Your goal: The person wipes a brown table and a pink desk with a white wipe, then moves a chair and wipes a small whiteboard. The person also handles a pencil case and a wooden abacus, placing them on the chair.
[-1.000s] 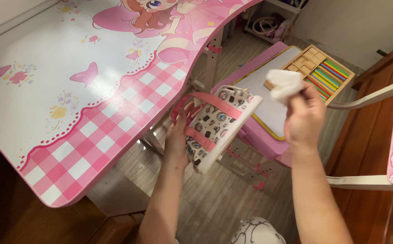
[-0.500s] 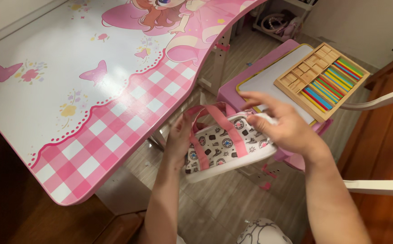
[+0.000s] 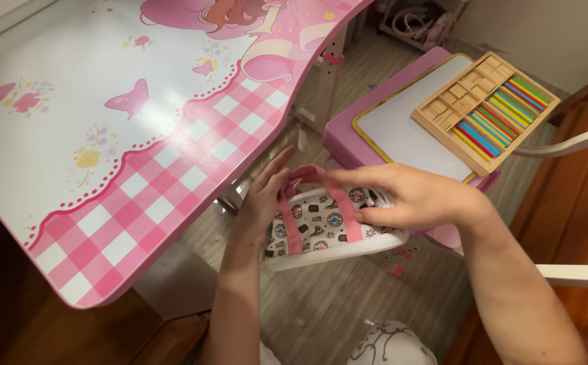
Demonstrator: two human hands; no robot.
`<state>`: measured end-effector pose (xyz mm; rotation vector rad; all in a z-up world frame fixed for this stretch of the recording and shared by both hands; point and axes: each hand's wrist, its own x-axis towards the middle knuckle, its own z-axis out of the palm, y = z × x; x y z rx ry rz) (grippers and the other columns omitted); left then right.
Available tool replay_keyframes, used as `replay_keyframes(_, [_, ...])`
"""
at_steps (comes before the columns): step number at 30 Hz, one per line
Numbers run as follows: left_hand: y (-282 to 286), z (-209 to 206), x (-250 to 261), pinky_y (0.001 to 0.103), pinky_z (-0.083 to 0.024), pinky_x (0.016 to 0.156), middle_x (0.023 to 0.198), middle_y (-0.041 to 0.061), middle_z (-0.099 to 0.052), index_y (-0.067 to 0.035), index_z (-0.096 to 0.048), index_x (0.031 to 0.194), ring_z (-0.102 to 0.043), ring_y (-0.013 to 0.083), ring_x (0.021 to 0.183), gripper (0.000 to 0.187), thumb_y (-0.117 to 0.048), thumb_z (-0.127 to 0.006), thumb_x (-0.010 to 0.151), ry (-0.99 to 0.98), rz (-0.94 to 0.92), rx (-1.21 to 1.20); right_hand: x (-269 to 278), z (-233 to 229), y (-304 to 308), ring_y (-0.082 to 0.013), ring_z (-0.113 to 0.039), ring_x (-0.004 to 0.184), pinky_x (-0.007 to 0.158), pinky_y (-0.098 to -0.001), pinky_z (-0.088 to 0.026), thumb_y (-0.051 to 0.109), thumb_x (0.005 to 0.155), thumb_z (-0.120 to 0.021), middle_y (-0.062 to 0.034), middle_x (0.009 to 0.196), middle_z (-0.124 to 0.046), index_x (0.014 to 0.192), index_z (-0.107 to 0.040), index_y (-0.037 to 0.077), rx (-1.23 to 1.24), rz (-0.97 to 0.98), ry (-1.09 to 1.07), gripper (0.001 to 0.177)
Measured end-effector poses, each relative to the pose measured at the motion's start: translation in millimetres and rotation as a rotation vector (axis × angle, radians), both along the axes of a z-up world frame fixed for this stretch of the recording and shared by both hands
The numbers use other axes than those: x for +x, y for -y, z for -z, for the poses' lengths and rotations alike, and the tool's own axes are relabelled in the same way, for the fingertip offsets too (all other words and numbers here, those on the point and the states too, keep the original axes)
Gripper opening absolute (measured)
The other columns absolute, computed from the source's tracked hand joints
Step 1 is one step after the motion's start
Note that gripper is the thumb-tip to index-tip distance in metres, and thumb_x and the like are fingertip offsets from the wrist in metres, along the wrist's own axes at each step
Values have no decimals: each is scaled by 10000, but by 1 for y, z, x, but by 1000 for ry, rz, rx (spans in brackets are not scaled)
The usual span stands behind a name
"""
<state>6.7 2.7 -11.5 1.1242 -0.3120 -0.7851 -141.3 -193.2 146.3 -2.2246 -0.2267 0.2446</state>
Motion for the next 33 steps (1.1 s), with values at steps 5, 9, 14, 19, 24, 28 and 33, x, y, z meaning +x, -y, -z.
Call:
replay_keyframes(5, [-1,-4,-1,276,-498,968,1236,55,-716,-18,-643,1349,-640,139,1122,411,-209,-499,1015,-8,5,-35,9,18,10,-127,-702,824,755,-287,-570,201,849,-702,-87,954,-802,1337,-661,95,-49,348,-178,501])
replay_keyframes(9, [-3,-7,1,379,-502,981,1172,129,-701,-31,-621,1343,-651,238,1111,491,-394,-459,1054,-133,-168,-134,14,30,17,-64,-677,862,772,-243,-555,187,912,-700,-36,976,-784,1222,-721,9,177,348,17,357])
replay_keyframes(14, [1,9,12,471,-489,1091,1382,153,-601,-49,-516,1434,-582,287,1269,546,-454,-438,1076,-221,-330,-432,24,50,24,-64,-675,825,740,-236,-555,124,934,-687,-35,973,-752,1175,-725,-11,451,529,66,278])
replay_keyframes(19, [1,24,10,497,-543,1008,1356,177,-642,-52,-510,1402,-642,337,1237,655,-530,-263,1030,-190,-329,-253,56,70,27,-94,-671,799,714,-241,-545,108,976,-675,-39,971,-734,1233,-675,-45,832,749,271,299])
replay_keyframes(24, [1,19,-4,472,-529,1013,1347,199,-641,-34,-509,1399,-652,335,1219,612,-488,-302,1045,-92,-354,-122,94,79,6,-120,-680,882,777,-255,-550,141,988,-669,-77,1037,-732,1284,-641,-78,819,812,369,369])
replay_keyframes(28, [-5,15,-10,455,-538,994,1312,200,-658,-24,-516,1359,-673,324,1189,619,-505,-287,1044,-70,-374,-61,124,84,-18,-167,-700,923,803,-286,-568,139,985,-642,-134,1079,-730,1284,-632,-97,985,814,366,381])
replay_keyframes(33, [-10,19,-5,443,-557,955,1284,204,-676,-17,-526,1355,-689,315,1155,614,-494,-311,1035,-15,-400,-31,170,95,-38,-183,-700,935,800,-302,-570,145,989,-577,-148,1091,-723,1290,-616,-83,1067,837,340,379])
